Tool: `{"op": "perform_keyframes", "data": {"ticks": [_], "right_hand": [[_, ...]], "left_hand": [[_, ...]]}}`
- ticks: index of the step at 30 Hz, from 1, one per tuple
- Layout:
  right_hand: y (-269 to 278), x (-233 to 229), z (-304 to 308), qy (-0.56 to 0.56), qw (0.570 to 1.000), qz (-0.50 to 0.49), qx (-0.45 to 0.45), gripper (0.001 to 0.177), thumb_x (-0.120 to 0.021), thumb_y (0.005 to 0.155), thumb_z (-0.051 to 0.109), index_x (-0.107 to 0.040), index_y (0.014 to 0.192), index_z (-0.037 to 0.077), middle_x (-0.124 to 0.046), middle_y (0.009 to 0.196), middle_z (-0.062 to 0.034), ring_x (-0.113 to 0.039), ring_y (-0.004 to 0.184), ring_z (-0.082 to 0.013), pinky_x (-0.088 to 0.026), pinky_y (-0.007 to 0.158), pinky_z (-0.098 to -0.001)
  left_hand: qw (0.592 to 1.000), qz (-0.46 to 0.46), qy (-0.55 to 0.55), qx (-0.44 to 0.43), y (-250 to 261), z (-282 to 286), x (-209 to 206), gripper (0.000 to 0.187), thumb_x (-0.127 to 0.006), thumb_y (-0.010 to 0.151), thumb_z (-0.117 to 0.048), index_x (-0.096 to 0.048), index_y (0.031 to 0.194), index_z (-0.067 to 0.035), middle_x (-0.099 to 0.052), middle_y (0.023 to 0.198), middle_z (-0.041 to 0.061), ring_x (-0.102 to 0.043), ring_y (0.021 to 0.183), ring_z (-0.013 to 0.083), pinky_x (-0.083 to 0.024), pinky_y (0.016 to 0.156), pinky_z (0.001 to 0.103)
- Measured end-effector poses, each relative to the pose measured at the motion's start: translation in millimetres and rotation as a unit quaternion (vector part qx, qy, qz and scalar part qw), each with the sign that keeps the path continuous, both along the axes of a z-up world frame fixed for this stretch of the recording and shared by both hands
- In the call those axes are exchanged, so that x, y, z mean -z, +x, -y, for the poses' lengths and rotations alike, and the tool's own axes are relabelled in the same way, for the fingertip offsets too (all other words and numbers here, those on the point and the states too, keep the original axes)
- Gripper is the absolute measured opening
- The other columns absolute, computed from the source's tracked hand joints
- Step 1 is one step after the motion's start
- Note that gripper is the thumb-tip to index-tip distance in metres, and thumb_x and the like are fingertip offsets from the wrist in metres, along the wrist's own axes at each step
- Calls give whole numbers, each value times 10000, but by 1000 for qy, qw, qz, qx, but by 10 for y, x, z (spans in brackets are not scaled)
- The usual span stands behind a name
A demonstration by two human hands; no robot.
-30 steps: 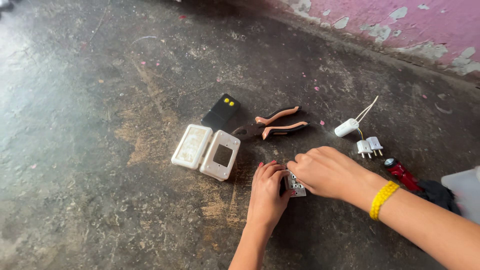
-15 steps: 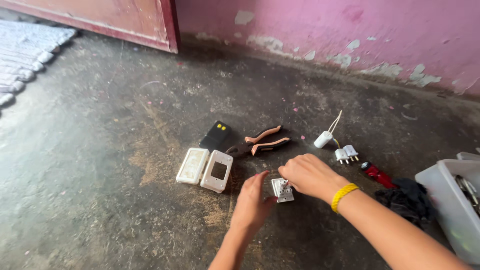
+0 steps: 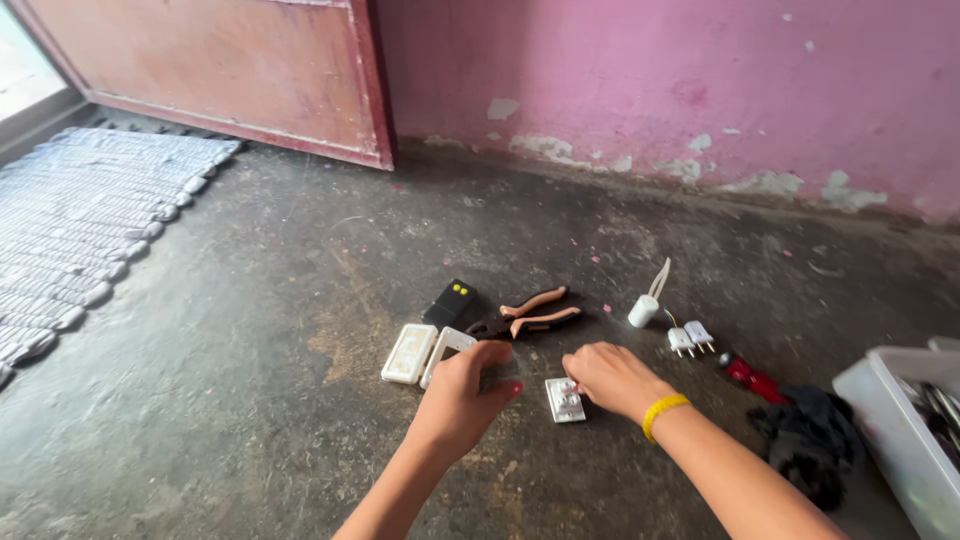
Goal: The person assembles a white electrical socket by inserting the internal module into the housing, securing it with screws using a screwdriver, and closing the cover. Tools and parts are laid out on the floor during the process.
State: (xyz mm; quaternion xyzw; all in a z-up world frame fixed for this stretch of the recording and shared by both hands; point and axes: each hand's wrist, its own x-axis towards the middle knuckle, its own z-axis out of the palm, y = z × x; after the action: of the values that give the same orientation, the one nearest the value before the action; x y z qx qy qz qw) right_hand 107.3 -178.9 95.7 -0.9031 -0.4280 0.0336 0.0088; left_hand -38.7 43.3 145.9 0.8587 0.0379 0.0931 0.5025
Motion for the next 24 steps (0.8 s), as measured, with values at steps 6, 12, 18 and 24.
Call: {"op": "perform_keyframes", "data": {"ticks": [6,12,18,24], "right_hand": [[43,-157,-6,-16,997,-69,23,45,-688,843,91,-700,876,63,-734,893,-148,-707,947,-353,-552,819,-482],[148,-256,-58,-67,993,-94,-12,114,-724,839,148,-672,874,52,-717,877,-146,-688,950,-358,-535,809,-493],[219,-287,-44,-68,991,-105,-42,136,-716,805,135,-655,914,81,-722,864,-126,-693,926,-343,-539,791,-476],[150,-329,-56,-185,976,-114,33,264,-696,929,327,-591,948,86,-712,879,-131,-686,929,-339,-543,793,-463]], "left_hand": [[940,-175,135,260,343,-323,-244,523,-796,850,-338,-636,1257,-51,-723,1186,120,-706,1110,258,-552,970,365],[896,-250,283,234,629,-294,109,491,-760,853,-432,-728,1202,-87,-741,1085,162,-701,1054,325,-559,918,443],[983,-64,170,31,703,568,1140,718,-940,633,-348,-639,1177,11,-621,1255,203,-553,1207,371,-421,1062,470],[992,76,61,-77,575,870,1592,503,-885,623,-158,-736,1099,-92,-680,1267,78,-514,1339,321,-288,1199,523]]}}
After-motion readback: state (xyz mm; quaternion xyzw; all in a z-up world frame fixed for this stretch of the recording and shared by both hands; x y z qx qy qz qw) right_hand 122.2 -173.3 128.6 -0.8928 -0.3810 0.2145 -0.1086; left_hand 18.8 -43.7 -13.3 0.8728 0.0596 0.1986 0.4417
